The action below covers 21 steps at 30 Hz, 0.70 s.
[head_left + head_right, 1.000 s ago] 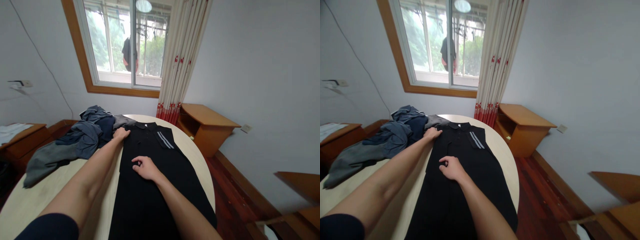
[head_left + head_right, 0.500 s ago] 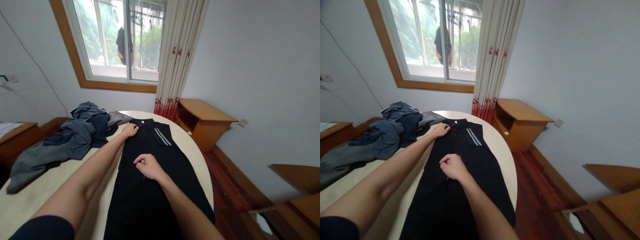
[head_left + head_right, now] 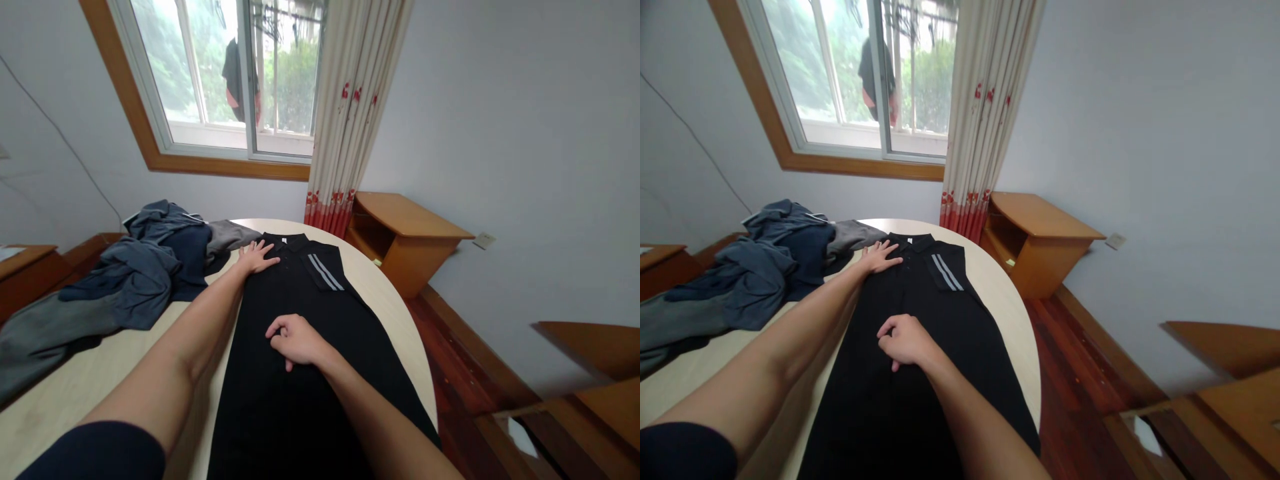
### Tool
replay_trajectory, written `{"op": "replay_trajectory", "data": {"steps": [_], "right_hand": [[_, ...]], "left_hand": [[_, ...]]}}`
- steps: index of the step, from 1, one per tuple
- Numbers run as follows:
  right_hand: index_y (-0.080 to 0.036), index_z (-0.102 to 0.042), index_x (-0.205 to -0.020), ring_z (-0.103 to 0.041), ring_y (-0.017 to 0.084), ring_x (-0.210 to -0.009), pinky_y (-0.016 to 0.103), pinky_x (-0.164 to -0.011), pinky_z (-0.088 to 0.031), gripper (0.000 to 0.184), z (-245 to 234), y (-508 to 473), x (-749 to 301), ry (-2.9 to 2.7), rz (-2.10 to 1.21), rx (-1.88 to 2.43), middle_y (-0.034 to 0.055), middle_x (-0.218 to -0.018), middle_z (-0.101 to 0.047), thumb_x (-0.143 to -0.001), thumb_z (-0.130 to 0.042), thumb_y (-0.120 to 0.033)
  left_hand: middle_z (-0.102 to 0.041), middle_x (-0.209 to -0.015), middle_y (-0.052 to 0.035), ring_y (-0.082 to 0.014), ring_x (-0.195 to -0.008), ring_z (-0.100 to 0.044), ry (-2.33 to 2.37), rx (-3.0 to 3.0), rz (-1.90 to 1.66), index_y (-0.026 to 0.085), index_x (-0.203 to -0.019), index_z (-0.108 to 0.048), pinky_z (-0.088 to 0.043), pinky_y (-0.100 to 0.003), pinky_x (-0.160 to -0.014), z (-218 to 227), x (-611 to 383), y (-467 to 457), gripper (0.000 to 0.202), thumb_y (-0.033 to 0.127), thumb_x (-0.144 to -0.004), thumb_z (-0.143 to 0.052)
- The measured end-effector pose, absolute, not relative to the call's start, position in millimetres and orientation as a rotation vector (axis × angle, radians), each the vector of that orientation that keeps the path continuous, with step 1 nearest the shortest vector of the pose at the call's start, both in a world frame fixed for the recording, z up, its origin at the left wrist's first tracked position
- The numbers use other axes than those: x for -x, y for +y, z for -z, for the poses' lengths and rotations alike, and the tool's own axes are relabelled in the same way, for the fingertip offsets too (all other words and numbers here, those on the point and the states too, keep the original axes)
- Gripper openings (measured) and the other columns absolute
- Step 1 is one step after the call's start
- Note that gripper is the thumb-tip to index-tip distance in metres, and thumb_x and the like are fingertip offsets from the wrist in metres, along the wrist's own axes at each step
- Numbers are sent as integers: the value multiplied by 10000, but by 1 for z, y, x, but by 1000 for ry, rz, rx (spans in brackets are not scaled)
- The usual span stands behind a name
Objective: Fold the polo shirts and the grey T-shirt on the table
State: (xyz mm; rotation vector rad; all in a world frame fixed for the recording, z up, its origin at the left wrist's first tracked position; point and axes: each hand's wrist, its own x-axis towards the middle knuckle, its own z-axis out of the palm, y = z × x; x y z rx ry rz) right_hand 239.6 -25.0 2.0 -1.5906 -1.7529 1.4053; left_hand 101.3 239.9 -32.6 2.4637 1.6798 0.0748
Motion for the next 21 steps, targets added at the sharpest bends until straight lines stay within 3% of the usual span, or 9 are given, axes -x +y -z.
{"op": "replay_trajectory", "data": {"steps": [5, 13, 19, 21], "right_hand": [[-149, -668, -1021, -583, 108, -398, 137, -433, -374, 245, 5, -14, -242, -1742, -1424, 1574, -98, -417, -484, -820, -537, -95], [-159, -686, -942, -522, 82, -360, 154, -419, -397, 197, 14, 0, -248, -1676, -1271, 1563, -99, -462, -503, -793, -577, -91], [-157, -687, -942, -555, 83, -372, 152, -423, -379, 185, 13, 0, -252, -1700, -1292, 1532, -103, -471, -501, -814, -574, -86], [-152, -686, -948, -561, 85, -373, 153, -430, -388, 183, 13, 0, -252, -1710, -1290, 1514, -103, -469, -502, -826, -567, -85]], "left_hand": [[-135, -1697, -37, -367, -1554, -111, 1678, -2477, -119, 302, -1617, -234, -138, -640, -1201, 35, -95, 268, 855, 770, -906, -308], [-171, -1688, -56, -367, -1545, -152, 1663, -2437, -210, 246, -1604, -291, -171, -645, -1196, 36, -90, 297, 861, 757, -912, -312], [-202, -1683, -40, -276, -1554, -174, 1579, -2373, -454, 212, -1588, -335, -179, -446, -1247, 37, -78, 285, 802, 701, -957, -265], [-224, -1675, -46, -260, -1554, -179, 1514, -2380, -502, 202, -1567, -378, -176, -428, -1248, 38, -72, 273, 782, 685, -958, -290]]}}
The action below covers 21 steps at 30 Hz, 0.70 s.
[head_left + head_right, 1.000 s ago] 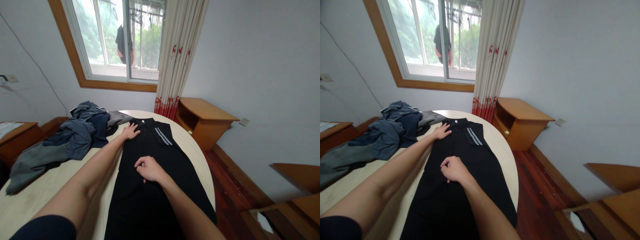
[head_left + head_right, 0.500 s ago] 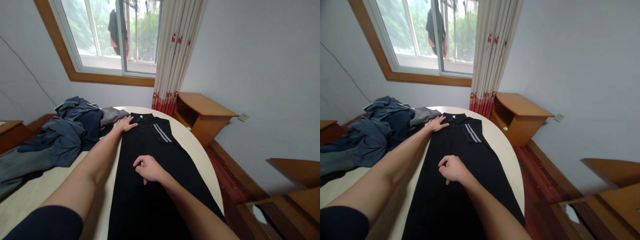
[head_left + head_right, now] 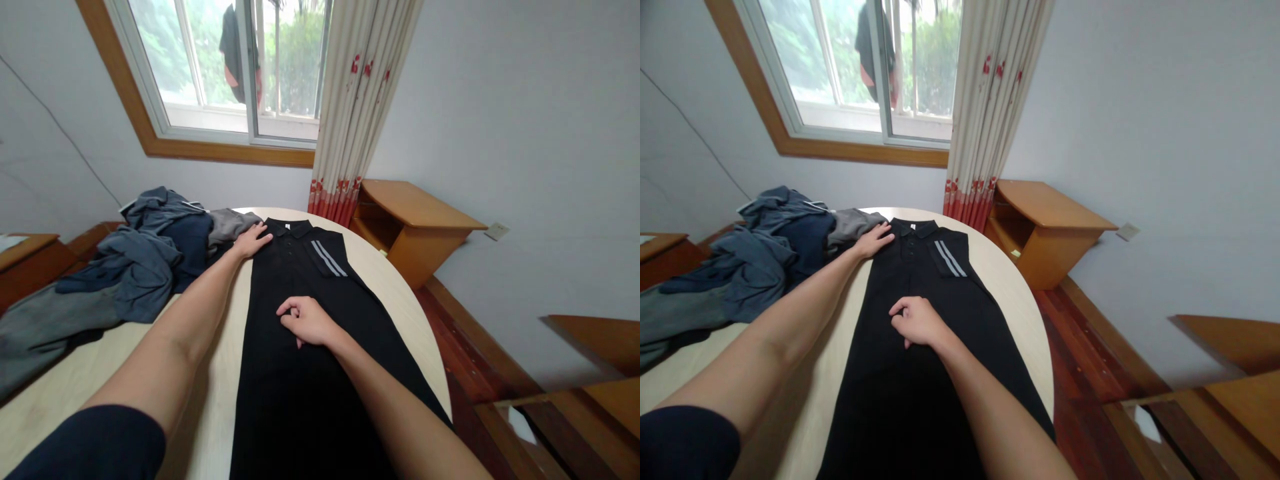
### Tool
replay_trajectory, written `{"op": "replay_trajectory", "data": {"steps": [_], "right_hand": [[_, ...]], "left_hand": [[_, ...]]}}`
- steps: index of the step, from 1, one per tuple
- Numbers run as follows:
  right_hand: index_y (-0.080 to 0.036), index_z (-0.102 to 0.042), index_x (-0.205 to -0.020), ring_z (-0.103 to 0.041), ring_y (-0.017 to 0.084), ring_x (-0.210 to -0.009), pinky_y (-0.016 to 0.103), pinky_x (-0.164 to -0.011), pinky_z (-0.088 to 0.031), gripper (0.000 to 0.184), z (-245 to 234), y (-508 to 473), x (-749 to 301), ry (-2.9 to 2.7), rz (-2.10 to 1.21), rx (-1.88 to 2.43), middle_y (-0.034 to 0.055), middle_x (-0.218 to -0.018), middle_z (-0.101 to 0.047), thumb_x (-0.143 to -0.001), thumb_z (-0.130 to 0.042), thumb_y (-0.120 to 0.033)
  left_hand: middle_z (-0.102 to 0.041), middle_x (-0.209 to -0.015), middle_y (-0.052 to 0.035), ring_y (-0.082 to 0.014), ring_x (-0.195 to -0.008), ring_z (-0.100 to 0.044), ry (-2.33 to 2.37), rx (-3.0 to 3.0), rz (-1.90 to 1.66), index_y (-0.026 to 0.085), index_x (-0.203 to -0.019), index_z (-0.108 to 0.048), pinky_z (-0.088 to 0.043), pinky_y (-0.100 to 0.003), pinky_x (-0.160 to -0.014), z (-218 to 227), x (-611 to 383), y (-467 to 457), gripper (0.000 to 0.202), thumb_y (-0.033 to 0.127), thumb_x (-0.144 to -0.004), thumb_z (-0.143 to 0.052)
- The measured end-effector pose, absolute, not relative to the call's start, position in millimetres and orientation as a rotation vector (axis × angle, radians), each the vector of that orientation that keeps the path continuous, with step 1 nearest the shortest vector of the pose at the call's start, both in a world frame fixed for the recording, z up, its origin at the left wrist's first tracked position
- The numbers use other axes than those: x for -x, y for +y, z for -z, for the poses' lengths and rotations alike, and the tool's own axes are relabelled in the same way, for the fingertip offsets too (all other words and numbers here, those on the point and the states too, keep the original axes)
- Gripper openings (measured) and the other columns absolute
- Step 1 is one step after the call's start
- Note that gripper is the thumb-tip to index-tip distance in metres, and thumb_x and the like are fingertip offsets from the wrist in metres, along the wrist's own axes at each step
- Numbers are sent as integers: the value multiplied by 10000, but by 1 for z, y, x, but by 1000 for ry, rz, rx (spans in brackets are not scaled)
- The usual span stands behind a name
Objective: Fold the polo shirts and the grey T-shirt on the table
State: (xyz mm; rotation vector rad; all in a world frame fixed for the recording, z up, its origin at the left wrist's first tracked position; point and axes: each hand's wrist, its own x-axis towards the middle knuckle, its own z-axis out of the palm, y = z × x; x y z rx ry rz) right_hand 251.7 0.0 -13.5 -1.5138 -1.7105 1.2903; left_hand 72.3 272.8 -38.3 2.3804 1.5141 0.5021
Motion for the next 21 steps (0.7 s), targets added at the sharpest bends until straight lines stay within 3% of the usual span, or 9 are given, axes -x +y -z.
{"op": "replay_trajectory", "data": {"steps": [9, 15, 21], "right_hand": [[-133, -683, -987, -521, 92, -366, 176, -406, -383, 136, 17, 0, -251, -1753, -1231, 1475, -93, -474, -503, -895, -583, -144], [-109, -701, -1038, -495, 100, -409, 214, -444, -380, 184, 21, -1, -250, -1792, -1128, 1474, -56, -558, -567, -894, -602, -166], [-101, -713, -1112, -471, 93, -511, 209, -513, -353, 271, 9, -32, -248, -1902, -981, 1466, -71, -563, -502, -857, -684, -189]], "left_hand": [[-345, -1629, -87, -293, -1527, -265, 1190, -2564, -486, 217, -1494, -491, -202, -503, -1234, 42, -42, 159, 786, 730, -905, -410], [-288, -1653, -82, -309, -1546, -198, 1082, -2693, -390, 237, -1513, -461, -200, -559, -1221, 39, -25, 70, 734, 686, -933, -447], [-281, -1654, -89, -301, -1541, -217, 1001, -2735, -260, 261, -1538, -414, -165, -587, -1221, 31, -6, -10, 663, 608, -974, -451]]}}
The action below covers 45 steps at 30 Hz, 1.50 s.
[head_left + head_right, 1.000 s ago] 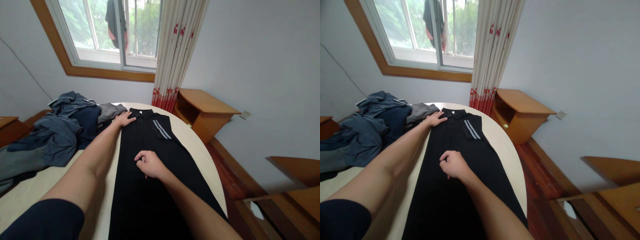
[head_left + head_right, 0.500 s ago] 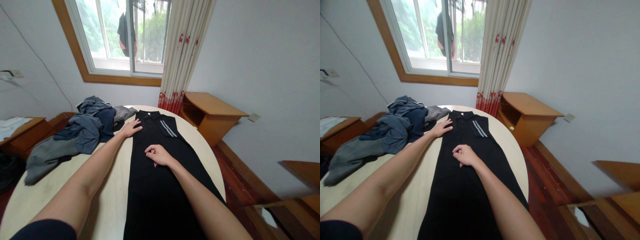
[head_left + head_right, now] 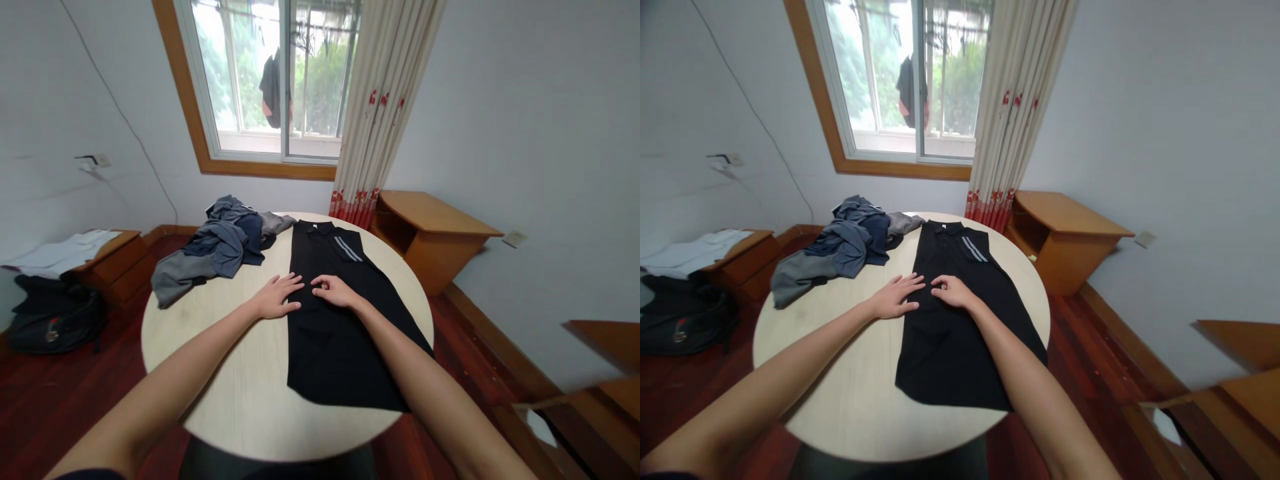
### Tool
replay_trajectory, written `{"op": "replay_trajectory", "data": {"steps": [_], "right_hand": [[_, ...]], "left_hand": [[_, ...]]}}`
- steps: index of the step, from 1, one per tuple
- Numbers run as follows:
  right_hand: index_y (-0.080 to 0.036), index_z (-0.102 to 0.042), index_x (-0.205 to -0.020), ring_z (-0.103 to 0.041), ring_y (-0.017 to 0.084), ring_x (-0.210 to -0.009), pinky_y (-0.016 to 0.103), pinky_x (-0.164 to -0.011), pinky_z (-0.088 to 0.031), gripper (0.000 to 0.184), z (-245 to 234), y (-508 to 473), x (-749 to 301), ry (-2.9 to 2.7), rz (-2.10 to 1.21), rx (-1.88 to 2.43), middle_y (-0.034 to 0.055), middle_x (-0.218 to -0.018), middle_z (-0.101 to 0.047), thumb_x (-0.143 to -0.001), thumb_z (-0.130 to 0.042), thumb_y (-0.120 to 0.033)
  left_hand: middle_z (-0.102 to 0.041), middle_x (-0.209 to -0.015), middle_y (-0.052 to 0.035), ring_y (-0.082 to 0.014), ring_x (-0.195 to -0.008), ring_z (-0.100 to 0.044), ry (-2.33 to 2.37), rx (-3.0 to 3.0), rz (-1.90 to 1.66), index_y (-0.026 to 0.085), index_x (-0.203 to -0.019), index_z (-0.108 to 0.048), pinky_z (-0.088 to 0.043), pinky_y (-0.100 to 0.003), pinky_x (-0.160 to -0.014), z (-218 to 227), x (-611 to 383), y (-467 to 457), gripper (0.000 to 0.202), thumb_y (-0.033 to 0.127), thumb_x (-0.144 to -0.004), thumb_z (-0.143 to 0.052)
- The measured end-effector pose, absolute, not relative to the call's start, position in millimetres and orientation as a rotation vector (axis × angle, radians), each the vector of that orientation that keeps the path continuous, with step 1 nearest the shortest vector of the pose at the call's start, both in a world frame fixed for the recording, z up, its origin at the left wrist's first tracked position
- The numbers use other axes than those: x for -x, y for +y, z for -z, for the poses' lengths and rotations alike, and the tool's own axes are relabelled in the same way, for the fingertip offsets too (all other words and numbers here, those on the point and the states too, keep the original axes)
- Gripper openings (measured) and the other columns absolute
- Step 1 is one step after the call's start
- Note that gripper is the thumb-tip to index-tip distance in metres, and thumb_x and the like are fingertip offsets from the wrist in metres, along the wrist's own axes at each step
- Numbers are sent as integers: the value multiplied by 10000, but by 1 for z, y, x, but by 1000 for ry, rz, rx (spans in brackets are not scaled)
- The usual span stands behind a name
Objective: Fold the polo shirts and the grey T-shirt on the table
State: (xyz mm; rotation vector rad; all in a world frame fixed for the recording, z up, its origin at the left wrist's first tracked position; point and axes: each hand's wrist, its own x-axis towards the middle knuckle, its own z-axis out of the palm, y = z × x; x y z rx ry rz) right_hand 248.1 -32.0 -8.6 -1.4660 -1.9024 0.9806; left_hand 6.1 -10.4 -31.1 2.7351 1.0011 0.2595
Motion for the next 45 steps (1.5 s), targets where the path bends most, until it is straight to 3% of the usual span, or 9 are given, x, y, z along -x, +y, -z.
{"op": "replay_trajectory", "data": {"steps": [8, 13, 17, 21, 25, 28, 31, 37, 45], "right_hand": [[-134, -646, -1254, -499, 77, -440, 173, -428, -384, 349, -6, -110, -245, -1937, -1314, 1432, -81, -568, -535, -928, -621, -256], [-124, -595, -1303, -588, 97, -437, 169, -441, -463, 380, -13, -134, -245, -1845, -1590, 1483, -72, -538, -588, -927, -570, -171], [-122, -632, -1203, -606, 104, -433, 164, -441, -477, 335, -15, -143, -250, -1837, -1643, 1491, -94, -503, -551, -870, -601, -105], [-122, -610, -1200, -649, 112, -472, 167, -456, -491, 327, -19, -150, -253, -1845, -1694, 1594, -66, -571, -610, -880, -552, -79], [-136, -627, -1225, -612, 122, -432, 205, -460, -485, 328, -35, -140, -254, -2068, -1592, 1747, -31, -603, -658, -901, -575, -137], [-139, -700, -1151, -697, 178, -604, 281, -628, -552, 269, -44, -112, -250, -2213, -929, 1789, 47, -763, -736, -921, -592, -227], [-151, -692, -1243, -709, 255, -1038, 343, -926, -528, 355, -37, -73, -239, -2219, -402, 1692, 121, -1145, -744, -949, -573, -311], [-125, -415, -1537, -271, 253, -1523, 422, -1234, -213, 590, 9, 2, -210, -2396, -251, 1664, 131, -1627, -340, -1021, -421, -409], [-154, -286, -1599, -120, 268, -1560, 522, -1245, -48, 689, 27, 93, -190, -2343, -142, 1900, 103, -1681, -195, -1036, -270, -550]], "left_hand": [[-461, -1564, -105, -296, -1471, -366, 866, -2702, -360, 244, -1428, -554, -236, -562, -1203, 21, 11, -108, 485, 456, -1011, -426], [-704, -1118, -86, -237, -1064, -628, 809, -2639, -480, 210, -1053, -731, -450, -406, -987, 5, 4, -151, 392, 489, -1005, -460], [-712, -940, -55, -235, -905, -650, 754, -2663, -316, 209, -992, -724, -483, -342, -824, -4, -2, -175, 323, 495, -843, -711], [-731, -907, -31, -200, -801, -665, 748, -2679, -125, 220, -970, -731, -470, -288, -711, -13, -4, -188, 158, 260, -824, -687], [-734, -776, 0, -169, -678, -651, 736, -2596, -1, 234, -868, -749, -447, -263, -623, -29, -10, -175, 141, 358, -862, -683], [-759, -888, -38, -201, -816, -686, 745, -2660, -183, 214, -930, -760, -497, -291, -743, -32, -24, -144, 264, 395, -954, -570], [-705, -1242, -123, -284, -1176, -627, 710, -2775, -377, 171, -1199, -705, -462, -402, -1024, -16, -41, -111, 387, 441, -975, -541], [-327, -1618, -191, -328, -1522, -267, 510, -2815, -260, 135, -1556, -374, -185, -576, -1228, 26, -57, -91, 804, 666, -956, -449], [-316, -1615, -191, -340, -1531, -229, 505, -2735, -241, 126, -1580, -325, -151, -592, -1242, 21, -55, -96, 849, 693, -957, -431]]}}
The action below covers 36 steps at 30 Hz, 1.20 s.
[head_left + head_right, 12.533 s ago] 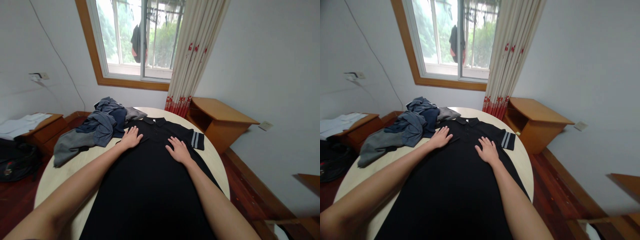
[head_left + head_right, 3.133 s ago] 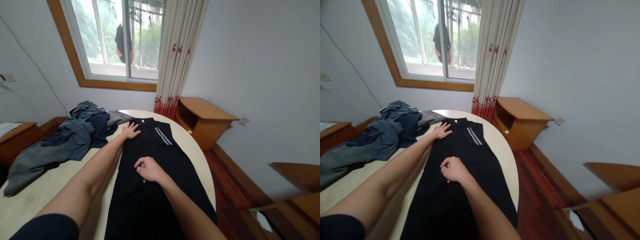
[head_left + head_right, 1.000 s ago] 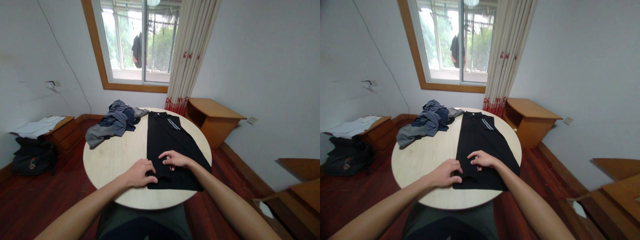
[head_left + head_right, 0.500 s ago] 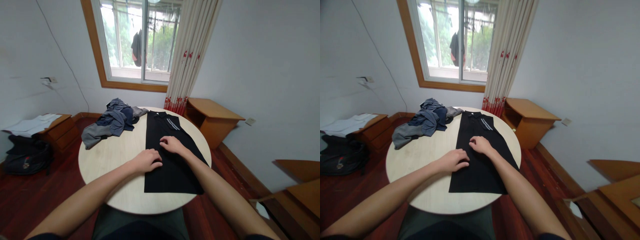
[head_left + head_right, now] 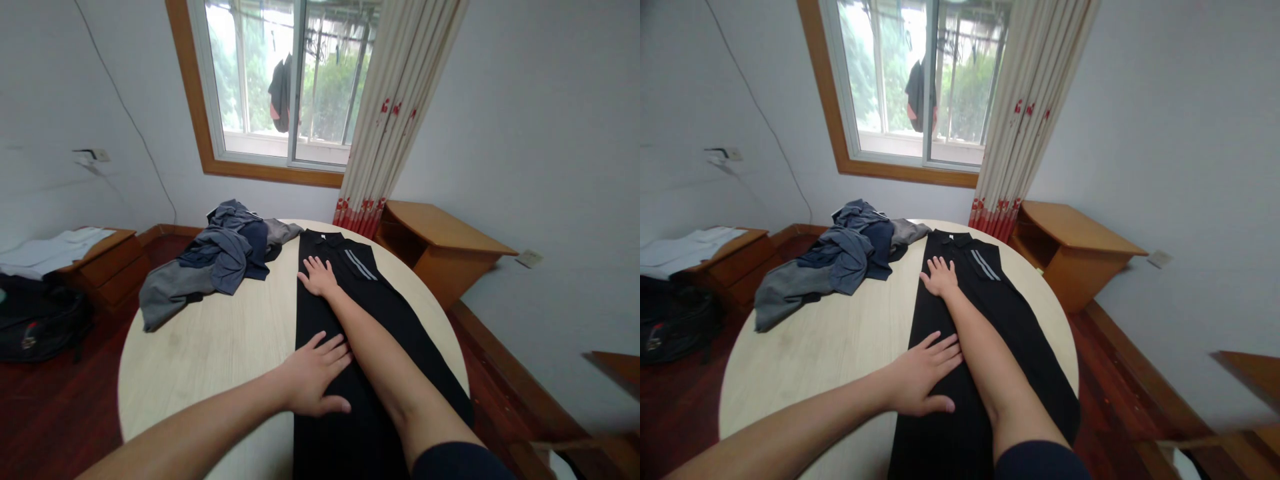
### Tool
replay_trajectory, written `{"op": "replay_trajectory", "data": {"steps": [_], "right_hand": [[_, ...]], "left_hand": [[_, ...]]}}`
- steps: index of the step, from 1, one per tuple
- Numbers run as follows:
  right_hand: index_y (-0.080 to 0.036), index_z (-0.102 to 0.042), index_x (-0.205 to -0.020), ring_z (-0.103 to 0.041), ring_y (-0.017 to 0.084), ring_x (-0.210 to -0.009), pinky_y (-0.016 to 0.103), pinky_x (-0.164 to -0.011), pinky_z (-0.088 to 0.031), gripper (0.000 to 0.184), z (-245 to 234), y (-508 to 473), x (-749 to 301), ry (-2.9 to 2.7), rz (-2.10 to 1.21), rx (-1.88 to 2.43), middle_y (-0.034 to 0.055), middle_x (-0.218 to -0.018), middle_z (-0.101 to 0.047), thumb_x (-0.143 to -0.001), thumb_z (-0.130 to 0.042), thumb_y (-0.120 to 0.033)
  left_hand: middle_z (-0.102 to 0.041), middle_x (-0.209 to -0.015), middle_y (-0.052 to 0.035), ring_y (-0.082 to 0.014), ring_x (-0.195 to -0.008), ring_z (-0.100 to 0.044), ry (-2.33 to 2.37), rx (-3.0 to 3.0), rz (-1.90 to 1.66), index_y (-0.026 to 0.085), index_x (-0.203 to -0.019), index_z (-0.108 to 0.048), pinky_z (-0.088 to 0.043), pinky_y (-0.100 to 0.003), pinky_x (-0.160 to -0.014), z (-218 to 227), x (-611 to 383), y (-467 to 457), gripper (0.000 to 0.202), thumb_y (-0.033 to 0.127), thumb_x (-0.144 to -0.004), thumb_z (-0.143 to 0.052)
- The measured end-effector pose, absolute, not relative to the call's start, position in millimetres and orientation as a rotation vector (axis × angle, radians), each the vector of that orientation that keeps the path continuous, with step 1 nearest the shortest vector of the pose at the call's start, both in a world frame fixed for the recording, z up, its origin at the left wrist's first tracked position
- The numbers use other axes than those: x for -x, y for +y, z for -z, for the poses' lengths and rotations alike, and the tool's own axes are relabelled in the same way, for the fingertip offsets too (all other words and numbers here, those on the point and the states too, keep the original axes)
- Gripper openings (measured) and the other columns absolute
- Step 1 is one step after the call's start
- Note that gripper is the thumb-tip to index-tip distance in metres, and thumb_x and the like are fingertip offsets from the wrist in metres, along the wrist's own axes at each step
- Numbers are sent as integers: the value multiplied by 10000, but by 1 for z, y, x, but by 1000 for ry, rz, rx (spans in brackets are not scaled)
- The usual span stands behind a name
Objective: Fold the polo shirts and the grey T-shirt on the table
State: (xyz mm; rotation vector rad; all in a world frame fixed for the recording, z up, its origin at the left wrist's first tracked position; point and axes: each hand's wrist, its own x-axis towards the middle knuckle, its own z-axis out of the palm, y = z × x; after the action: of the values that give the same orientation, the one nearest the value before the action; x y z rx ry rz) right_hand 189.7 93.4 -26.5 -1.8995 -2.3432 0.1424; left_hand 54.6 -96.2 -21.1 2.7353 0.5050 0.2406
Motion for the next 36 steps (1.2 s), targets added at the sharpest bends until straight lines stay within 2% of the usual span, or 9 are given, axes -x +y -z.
{"op": "replay_trajectory", "data": {"steps": [5, 8, 11, 16, 23, 28, 31, 36], "right_hand": [[-219, -243, -1618, -91, 363, -1554, 576, -1225, -79, 831, 23, 138, -183, -2326, -288, 1995, 88, -1699, -121, -954, -328, -712], [-244, -221, -1624, -62, 378, -1554, 562, -1228, -67, 868, 24, 158, -181, -2310, -328, 2013, 79, -1704, -92, -928, -345, -749], [-247, -224, -1624, -54, 370, -1556, 521, -1235, -75, 851, 25, 177, -181, -2270, -339, 2013, 67, -1705, -93, -936, -345, -733], [-222, -222, -1624, -61, 344, -1559, 489, -1240, -75, 841, 28, 207, -185, -2235, -325, 2007, 58, -1705, -103, -946, -343, -705], [-203, -233, -1620, -54, 338, -1559, 505, -1237, -83, 856, 28, 244, -185, -2206, -304, 2024, 59, -1705, -104, -939, -329, -712], [-219, -252, -1615, -26, 337, -1559, 566, -1227, 6, 837, 32, 264, -183, -2164, -217, 2070, 53, -1703, -122, -946, -272, -720], [-209, -255, -1614, -27, 331, -1558, 581, -1220, 41, 828, 35, 272, -182, -2145, -189, 2087, 60, -1699, -139, -951, -274, -706], [-208, -249, -1615, -49, 331, -1555, 586, -1219, 28, 837, 36, 287, -181, -2140, -188, 2079, 68, -1697, -147, -948, -264, -713]], "left_hand": [[-360, -1593, -201, -362, -1511, -280, 493, -2723, -259, 140, -1582, -327, -169, -611, -1238, 20, -56, -95, 860, 697, -942, -468], [-366, -1595, -193, -358, -1509, -287, 485, -2733, -264, 121, -1583, -316, -171, -611, -1242, 20, -55, -95, 880, 708, -941, -450], [-373, -1594, -185, -363, -1505, -293, 471, -2770, -266, 103, -1579, -315, -214, -613, -1235, 24, -56, -93, 867, 684, -951, -452], [-432, -1566, -133, -332, -1485, -347, 442, -2907, -277, 142, -1562, -366, -342, -563, -1198, 46, -59, -80, 610, 414, -1022, -453], [-530, -1493, -67, -291, -1416, -469, 463, -3062, -397, 235, -1477, -496, -473, -488, -1106, 77, -67, -64, 453, 391, -1063, -402], [-612, -1415, -32, -280, -1342, -551, 437, -3131, -449, 306, -1476, -490, -510, -475, -1054, 94, -71, -60, 436, 404, -1055, -438], [-629, -1399, -26, -262, -1324, -564, 457, -3186, -498, 289, -1472, -490, -511, -456, -1046, 94, -71, -59, 417, 368, -1073, -399], [-625, -1406, -28, -268, -1328, -555, 517, -3212, -538, 275, -1429, -529, -508, -458, -1038, 86, -68, -55, 402, 388, -1079, -367]]}}
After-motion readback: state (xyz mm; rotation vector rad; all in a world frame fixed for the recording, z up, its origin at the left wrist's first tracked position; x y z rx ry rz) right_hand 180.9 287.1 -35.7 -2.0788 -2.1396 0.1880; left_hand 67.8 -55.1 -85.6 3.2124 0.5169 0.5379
